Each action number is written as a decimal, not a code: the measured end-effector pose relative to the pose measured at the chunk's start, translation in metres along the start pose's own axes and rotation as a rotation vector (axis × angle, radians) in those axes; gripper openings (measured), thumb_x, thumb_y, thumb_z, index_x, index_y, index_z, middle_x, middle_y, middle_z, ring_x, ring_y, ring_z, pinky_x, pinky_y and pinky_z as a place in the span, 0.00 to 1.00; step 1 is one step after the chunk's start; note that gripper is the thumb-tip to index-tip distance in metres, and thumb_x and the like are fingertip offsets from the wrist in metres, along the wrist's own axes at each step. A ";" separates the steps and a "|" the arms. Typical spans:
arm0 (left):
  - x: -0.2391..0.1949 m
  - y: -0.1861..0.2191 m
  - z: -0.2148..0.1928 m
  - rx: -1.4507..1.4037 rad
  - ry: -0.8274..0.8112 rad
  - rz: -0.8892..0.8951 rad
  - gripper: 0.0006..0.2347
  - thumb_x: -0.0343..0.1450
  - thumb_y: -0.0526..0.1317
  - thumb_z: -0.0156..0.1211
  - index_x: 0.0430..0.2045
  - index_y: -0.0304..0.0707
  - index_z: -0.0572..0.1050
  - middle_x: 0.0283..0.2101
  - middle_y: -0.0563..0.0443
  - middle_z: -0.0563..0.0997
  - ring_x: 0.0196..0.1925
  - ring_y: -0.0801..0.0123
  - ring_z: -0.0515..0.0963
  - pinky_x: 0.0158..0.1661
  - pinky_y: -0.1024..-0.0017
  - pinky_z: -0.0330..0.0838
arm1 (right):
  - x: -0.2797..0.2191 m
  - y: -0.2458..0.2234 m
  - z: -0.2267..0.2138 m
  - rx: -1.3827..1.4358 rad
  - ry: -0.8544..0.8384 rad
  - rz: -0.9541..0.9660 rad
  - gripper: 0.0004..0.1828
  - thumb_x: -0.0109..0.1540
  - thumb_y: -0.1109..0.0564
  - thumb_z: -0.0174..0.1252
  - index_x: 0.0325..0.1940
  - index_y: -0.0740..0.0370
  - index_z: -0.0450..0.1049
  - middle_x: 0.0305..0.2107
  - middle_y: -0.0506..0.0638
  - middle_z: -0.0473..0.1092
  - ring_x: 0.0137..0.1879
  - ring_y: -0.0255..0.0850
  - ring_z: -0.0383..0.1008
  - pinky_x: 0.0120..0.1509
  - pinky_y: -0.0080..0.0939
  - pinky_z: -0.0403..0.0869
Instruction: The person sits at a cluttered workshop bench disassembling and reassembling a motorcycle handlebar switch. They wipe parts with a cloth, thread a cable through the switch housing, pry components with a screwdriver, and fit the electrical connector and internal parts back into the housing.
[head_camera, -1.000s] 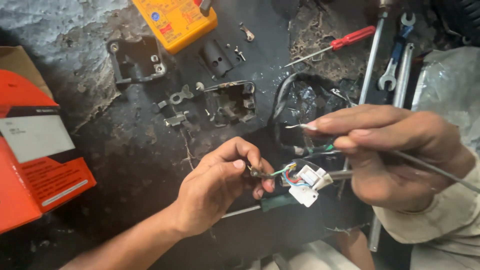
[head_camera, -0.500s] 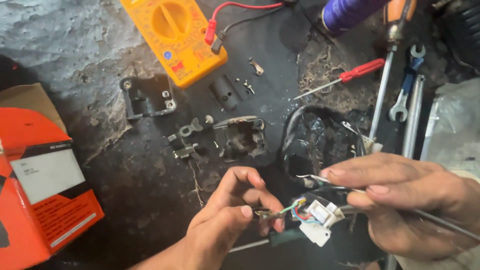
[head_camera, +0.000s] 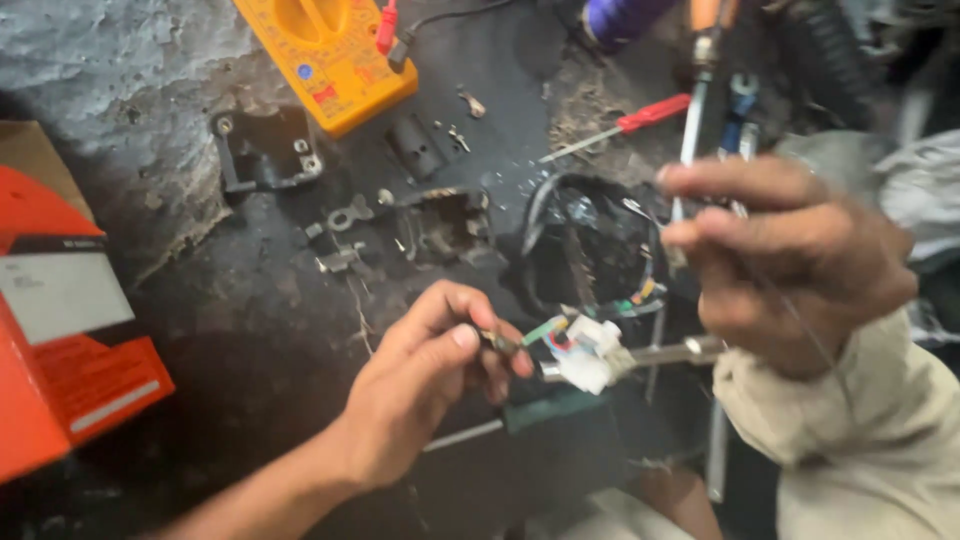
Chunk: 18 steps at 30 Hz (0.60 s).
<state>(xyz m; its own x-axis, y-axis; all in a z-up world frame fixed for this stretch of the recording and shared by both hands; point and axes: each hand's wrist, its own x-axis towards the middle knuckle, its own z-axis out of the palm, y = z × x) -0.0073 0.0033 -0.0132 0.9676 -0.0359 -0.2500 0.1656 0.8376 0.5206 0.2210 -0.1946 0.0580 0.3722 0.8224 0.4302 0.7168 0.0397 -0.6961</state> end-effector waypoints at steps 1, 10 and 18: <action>0.000 -0.002 -0.001 -0.001 -0.001 0.021 0.08 0.76 0.37 0.47 0.46 0.34 0.65 0.46 0.36 0.78 0.48 0.62 0.76 0.48 0.64 0.71 | -0.002 0.003 -0.004 -0.013 0.081 -0.063 0.16 0.59 0.72 0.60 0.50 0.65 0.70 0.49 0.72 0.74 0.48 0.50 0.83 0.46 0.37 0.83; -0.003 -0.004 0.001 0.052 -0.038 0.070 0.09 0.76 0.37 0.45 0.48 0.34 0.66 0.43 0.35 0.80 0.41 0.64 0.76 0.45 0.65 0.71 | -0.183 -0.023 -0.135 -0.917 -0.304 -0.509 0.22 0.62 0.62 0.58 0.58 0.67 0.61 0.54 0.66 0.66 0.55 0.58 0.70 0.57 0.50 0.70; -0.005 -0.008 0.002 0.083 -0.015 0.102 0.09 0.76 0.36 0.46 0.48 0.32 0.66 0.43 0.36 0.80 0.38 0.65 0.76 0.45 0.66 0.73 | -0.549 0.128 0.121 -1.961 -1.277 -0.496 0.29 0.68 0.51 0.39 0.73 0.64 0.51 0.70 0.51 0.52 0.74 0.39 0.51 0.73 0.36 0.50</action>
<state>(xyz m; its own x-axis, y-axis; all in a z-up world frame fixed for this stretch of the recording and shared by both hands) -0.0136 -0.0046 -0.0147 0.9828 0.0384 -0.1805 0.0810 0.7894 0.6086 0.0370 -0.5725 -0.3367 0.2149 0.7533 -0.6216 0.3799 0.5219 0.7638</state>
